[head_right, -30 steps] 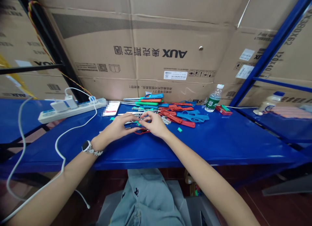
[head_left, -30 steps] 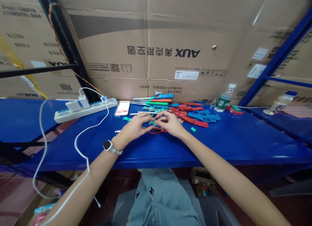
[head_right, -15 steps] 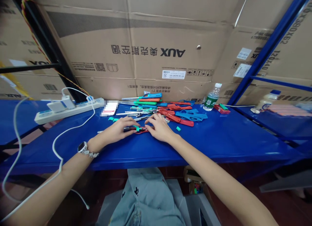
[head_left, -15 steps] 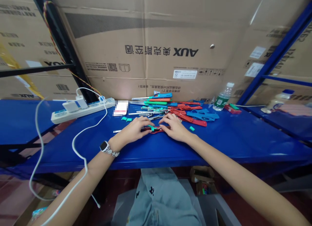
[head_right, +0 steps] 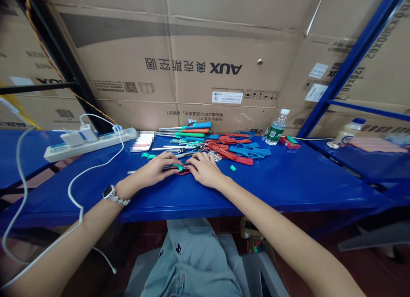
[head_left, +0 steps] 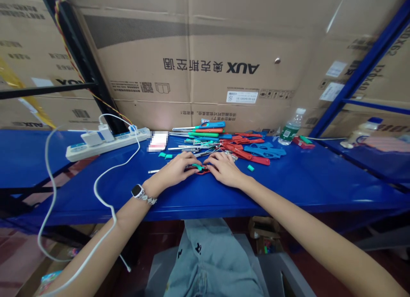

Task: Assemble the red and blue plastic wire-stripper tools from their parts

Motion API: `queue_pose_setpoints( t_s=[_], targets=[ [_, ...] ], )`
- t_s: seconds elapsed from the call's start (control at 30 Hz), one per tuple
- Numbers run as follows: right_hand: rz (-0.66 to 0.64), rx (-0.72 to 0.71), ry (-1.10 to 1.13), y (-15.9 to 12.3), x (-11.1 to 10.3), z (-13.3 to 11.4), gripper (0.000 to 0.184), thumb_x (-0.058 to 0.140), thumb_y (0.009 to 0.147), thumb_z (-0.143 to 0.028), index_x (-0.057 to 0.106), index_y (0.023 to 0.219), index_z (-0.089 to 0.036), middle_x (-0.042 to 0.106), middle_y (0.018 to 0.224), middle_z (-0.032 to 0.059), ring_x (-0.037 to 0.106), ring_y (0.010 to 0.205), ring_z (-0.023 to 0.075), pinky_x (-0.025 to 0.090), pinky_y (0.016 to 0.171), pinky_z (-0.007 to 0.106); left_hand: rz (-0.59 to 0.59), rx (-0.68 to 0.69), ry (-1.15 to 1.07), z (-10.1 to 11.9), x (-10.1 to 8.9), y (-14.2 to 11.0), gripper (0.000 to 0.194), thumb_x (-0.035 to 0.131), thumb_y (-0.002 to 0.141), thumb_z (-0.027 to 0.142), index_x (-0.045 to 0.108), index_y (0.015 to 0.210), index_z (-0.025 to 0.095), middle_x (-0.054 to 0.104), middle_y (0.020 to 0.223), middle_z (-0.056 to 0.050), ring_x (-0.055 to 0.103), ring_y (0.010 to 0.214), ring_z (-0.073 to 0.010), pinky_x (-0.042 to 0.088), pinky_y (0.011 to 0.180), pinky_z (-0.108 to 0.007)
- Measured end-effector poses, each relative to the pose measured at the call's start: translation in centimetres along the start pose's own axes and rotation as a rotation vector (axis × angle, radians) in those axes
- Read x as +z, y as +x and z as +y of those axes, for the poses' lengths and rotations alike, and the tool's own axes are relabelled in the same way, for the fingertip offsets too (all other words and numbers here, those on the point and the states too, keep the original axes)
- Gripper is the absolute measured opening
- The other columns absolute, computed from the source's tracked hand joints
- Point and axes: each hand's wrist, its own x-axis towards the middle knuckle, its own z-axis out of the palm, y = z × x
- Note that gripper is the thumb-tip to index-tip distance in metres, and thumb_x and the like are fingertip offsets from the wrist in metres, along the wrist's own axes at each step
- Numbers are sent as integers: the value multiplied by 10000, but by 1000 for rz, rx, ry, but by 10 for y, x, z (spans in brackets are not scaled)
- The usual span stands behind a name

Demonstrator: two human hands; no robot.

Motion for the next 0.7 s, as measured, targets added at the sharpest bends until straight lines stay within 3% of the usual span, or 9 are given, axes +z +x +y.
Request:
queue_pose_setpoints(
  t_s=[0.7],
  targets=[
    [-36,20,-25,1,0,-3,330,417,1066,-331,665,1276,-269,621,1328,106,510,1264,282,333,1093,514,-11,-28,-7,2,4,-1,212,626,979,270,737,1158,245,670,1077,-72,594,1060,-251,502,970,-444]
  ],
)
